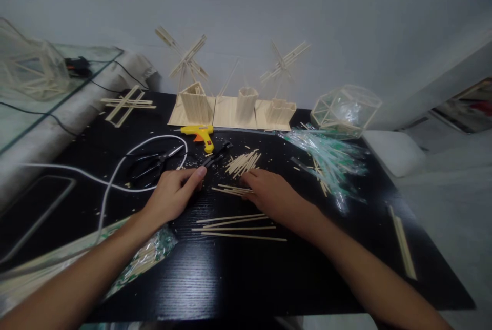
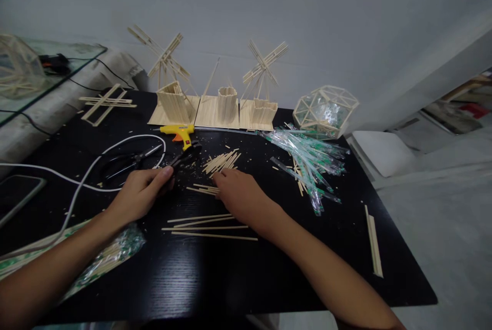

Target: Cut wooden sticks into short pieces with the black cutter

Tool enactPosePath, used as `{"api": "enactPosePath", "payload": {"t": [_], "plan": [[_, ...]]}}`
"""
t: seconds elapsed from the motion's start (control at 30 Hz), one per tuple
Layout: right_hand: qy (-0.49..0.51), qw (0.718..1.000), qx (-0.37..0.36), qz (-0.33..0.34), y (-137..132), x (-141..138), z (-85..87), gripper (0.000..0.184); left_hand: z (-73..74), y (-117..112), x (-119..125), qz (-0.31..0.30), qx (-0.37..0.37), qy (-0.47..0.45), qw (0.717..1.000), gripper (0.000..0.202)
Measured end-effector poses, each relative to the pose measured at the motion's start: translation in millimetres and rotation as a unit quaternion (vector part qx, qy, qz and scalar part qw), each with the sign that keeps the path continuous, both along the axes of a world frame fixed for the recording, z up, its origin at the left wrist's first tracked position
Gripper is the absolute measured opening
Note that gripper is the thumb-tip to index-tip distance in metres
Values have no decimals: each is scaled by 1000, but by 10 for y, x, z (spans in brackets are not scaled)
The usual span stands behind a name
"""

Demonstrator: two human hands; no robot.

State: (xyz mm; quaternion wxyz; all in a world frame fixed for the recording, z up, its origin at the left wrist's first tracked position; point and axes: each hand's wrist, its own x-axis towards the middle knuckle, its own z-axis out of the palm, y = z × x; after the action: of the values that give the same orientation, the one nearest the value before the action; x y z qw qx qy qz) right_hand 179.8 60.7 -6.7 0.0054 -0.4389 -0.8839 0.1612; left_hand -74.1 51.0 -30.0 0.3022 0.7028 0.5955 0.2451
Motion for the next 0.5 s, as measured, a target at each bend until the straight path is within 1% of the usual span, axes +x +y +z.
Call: {"api": "enactPosePath", "payload": {"t": [0.1, 0.2, 0.33, 0.43, 0.5], "plan": [[25, 997, -68, 26, -25, -9, 119, 14, -7, -8, -11, 23, -14, -41, 999, 60], [31, 991, -112, 69, -101, -36, 136, 16, -32, -5, -29, 45, -25, -100, 994, 53], [27, 990, -84, 109, -191, -34, 11, 15, -59, 8, -36, 65, -22, -156, 985, 46], [20, 991, -76, 113, -206, -15, -63, 18, -78, 14, -24, 72, -28, -207, 975, 46], [16, 990, -81, 112, -202, -11, -68, 19, -91, 15, -14, 75, -29, -239, 968, 46]]}}
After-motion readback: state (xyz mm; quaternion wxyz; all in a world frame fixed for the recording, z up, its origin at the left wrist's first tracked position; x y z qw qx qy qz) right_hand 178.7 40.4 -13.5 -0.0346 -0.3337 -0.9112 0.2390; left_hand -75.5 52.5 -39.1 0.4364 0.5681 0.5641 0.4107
